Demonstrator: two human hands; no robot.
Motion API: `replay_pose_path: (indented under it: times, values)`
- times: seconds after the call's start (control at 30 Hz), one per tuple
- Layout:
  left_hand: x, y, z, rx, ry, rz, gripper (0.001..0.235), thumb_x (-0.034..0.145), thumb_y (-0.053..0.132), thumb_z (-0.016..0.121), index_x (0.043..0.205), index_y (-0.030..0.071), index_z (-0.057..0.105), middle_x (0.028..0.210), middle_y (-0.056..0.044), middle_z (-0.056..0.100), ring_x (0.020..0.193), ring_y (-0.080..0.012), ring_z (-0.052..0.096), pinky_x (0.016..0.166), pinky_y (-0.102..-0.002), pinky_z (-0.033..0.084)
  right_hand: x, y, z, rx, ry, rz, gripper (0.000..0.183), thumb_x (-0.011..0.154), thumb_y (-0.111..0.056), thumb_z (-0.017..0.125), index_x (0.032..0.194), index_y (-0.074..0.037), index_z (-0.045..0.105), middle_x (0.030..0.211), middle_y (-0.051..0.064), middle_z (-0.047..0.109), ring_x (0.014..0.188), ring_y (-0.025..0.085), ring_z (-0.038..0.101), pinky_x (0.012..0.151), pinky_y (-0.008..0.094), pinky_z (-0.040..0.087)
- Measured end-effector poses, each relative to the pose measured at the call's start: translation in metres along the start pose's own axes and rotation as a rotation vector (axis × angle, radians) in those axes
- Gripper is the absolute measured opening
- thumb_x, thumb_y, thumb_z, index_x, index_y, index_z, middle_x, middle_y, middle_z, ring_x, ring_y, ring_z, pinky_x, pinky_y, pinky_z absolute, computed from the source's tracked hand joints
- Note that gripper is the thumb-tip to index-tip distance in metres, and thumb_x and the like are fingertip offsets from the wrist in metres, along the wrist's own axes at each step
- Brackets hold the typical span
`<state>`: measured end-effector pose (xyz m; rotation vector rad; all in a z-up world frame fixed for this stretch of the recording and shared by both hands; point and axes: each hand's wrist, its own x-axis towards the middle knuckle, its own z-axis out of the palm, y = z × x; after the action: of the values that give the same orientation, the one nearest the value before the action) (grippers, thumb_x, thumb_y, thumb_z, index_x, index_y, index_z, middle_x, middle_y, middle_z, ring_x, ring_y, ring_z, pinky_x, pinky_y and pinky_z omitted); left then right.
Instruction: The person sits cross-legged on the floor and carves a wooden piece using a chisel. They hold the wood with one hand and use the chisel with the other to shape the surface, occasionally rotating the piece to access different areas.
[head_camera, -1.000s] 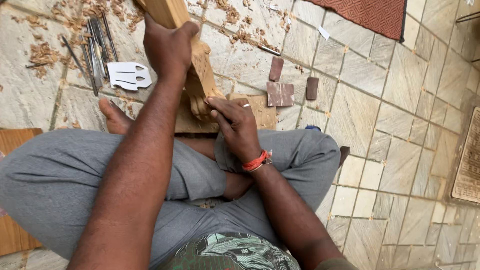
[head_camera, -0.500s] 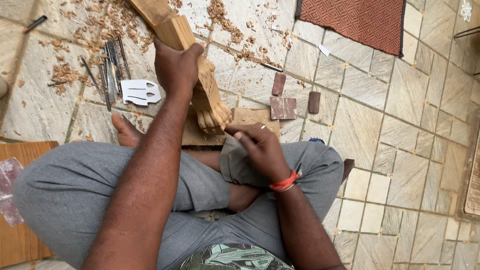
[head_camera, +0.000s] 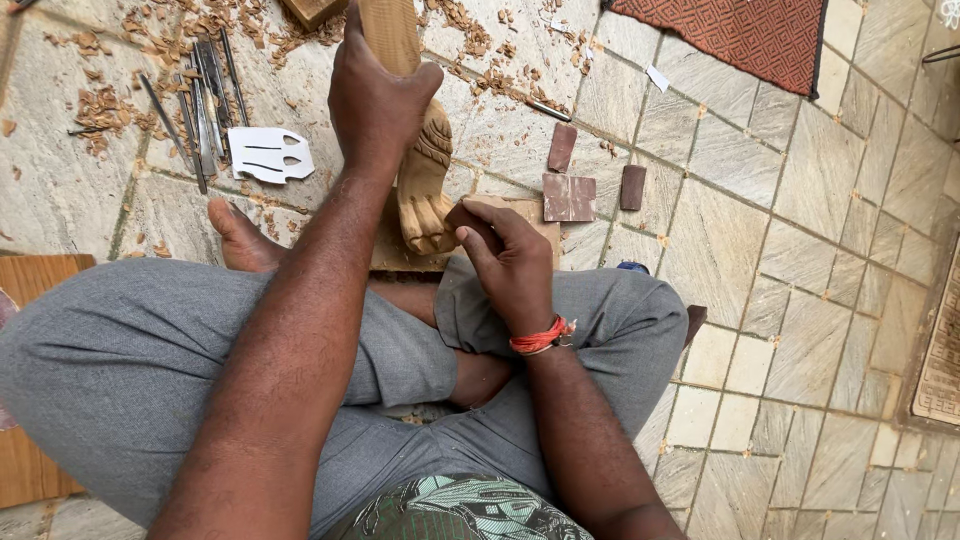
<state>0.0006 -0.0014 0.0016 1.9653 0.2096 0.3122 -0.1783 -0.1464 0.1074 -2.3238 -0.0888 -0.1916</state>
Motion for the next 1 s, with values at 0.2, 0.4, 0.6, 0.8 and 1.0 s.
replay_pose_path:
  times: [0.2,0.4,0.6,0.8,1.0]
  values:
    - [-0.004,0.017,0.010,0.048,-0.086,-0.093,0.095,0.081,0.036,0.087,0.152,0.004,0.033,0.117,-0.014,0.064,0.093,-0.0210,0.073,0.073,-0.036,0.066,0.006,-0.013,0.025,-0.247,0.066,-0.183,0.022,0.095,-0.008,0.077,0.116,-0.007,0.072,0.107,0.011,0.076,0.095,0.024,0.075,0.083,0.034,0.060]
    - [-0.005,0.023,0.004,0.135,-0.003,-0.115,0.103,0.078,0.035,0.087,0.154,0.002,0.028,0.115,-0.016,0.061,0.093,-0.0242,0.070,0.072,-0.038,0.063,0.000,-0.021,0.017,-0.294,0.041,-0.099,0.022,0.093,-0.009,0.076,0.114,-0.008,0.075,0.096,0.009,0.075,0.084,0.024,0.072,0.076,0.038,0.056]
    - [-0.015,0.005,0.013,0.070,0.073,-0.168,0.102,0.079,0.038,0.088,0.149,-0.004,0.028,0.126,-0.020,0.058,0.103,-0.0271,0.068,0.080,-0.041,0.062,0.012,-0.010,0.028,-0.231,0.060,-0.148,0.020,0.092,-0.009,0.077,0.112,-0.008,0.075,0.101,0.009,0.076,0.091,0.026,0.072,0.083,0.038,0.056]
    - [-0.016,0.022,-0.024,-0.047,0.213,-0.435,0.093,0.079,0.047,0.087,0.136,-0.007,0.037,0.126,-0.025,0.058,0.109,-0.0357,0.066,0.089,-0.046,0.057,0.023,0.013,-0.004,0.129,0.015,0.057,0.023,0.097,-0.012,0.074,0.118,-0.002,0.074,0.102,0.008,0.079,0.092,0.014,0.076,0.081,0.029,0.061]
    - [-0.095,0.047,-0.049,-0.628,0.406,-0.612,0.077,0.073,0.037,0.086,0.125,-0.006,0.050,0.108,-0.016,0.072,0.095,-0.0267,0.073,0.086,-0.038,0.059,0.014,0.042,-0.014,0.416,0.066,0.513,0.037,0.094,-0.020,0.077,0.124,0.001,0.075,0.099,0.007,0.074,0.078,0.013,0.063,0.064,0.028,0.050]
